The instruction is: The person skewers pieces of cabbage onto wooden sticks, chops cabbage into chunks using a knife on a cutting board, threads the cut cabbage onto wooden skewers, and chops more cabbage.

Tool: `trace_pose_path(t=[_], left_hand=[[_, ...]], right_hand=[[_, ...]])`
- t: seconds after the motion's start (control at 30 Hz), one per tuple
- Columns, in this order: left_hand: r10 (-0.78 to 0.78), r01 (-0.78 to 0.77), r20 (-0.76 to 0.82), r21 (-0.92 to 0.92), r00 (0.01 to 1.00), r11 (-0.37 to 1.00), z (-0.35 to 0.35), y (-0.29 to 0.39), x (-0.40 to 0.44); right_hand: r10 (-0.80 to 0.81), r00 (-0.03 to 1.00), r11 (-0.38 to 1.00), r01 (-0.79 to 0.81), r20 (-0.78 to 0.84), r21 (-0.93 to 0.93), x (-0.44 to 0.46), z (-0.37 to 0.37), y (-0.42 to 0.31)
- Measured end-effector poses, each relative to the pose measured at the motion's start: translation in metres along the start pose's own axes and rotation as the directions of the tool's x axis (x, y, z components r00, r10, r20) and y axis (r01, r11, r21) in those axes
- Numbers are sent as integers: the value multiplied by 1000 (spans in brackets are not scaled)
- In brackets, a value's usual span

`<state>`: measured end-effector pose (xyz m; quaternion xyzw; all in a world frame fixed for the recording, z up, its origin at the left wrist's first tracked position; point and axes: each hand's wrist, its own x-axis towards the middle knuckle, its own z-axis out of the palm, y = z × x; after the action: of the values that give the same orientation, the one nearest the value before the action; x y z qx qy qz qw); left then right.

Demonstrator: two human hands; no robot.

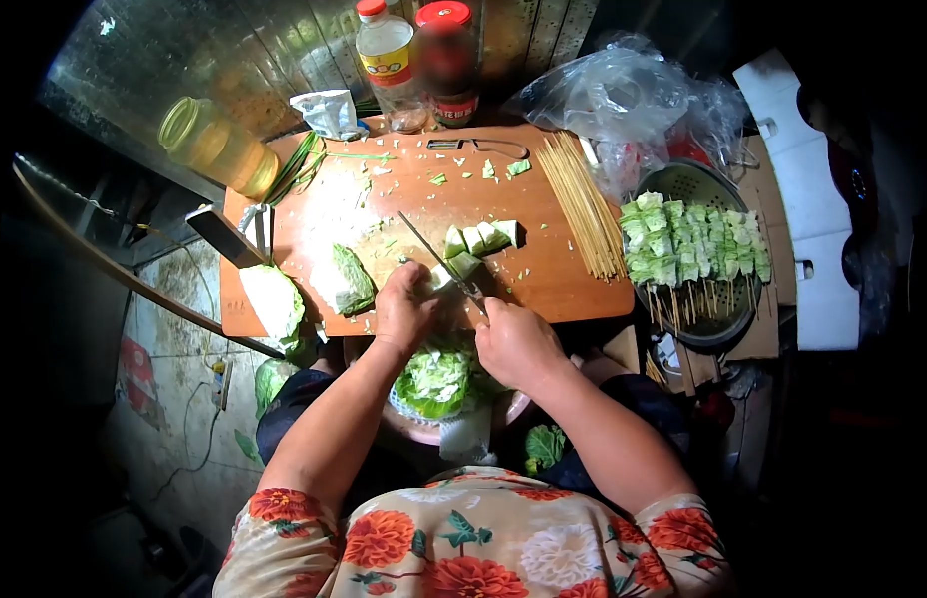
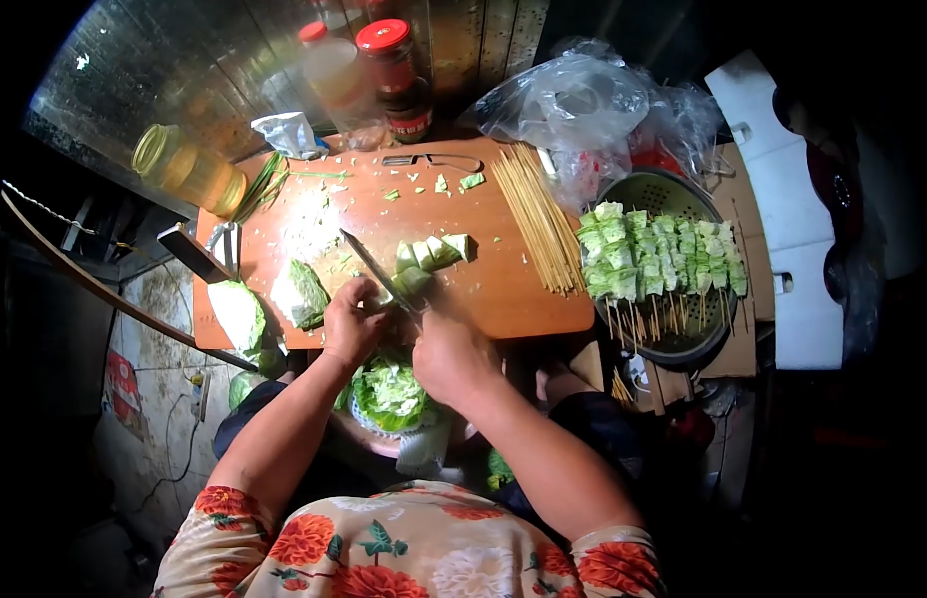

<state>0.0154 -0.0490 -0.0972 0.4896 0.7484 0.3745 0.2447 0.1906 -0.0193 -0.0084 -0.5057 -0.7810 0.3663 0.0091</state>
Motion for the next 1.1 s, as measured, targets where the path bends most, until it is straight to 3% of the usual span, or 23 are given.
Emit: trace_pose_path(t=[0.17,0.37,0.63,0.7,0.87,0.93,1.07,1.1], left_hand=[[7,-7,12,27,1000,1000,1,-1,2],[-64,66,41,-68,997,995,4,-5,3],[-11,13,71,-27,997,1000,1,0,4],[-22,23,79,-11,997,1000,-3,6,5],[-45,46,104,-4,994,999,-2,1,4],[0,-8,77,99,997,995,-5,3,3],[82,-83,29,57,996,995,-13,2,-6],[-104,117,94,-147,990,982,-13,1,-6]], right_hand=[[-3,1000,999,2,16,50,-21,-3,-9],[-17,1000,1000,17,16,22,-18,10,3],[-8,998,999,7,58,33,-3,6,-4],[116,976,993,-114,185,-25,5,2,-11],[122,978,992,-118,169,-33,21,24,2],[101,985,995,-98,143,-28,20,26,5],[105,987,994,-107,123,9,17,25,4],[105,988,994,-108,111,18,16,25,4]])
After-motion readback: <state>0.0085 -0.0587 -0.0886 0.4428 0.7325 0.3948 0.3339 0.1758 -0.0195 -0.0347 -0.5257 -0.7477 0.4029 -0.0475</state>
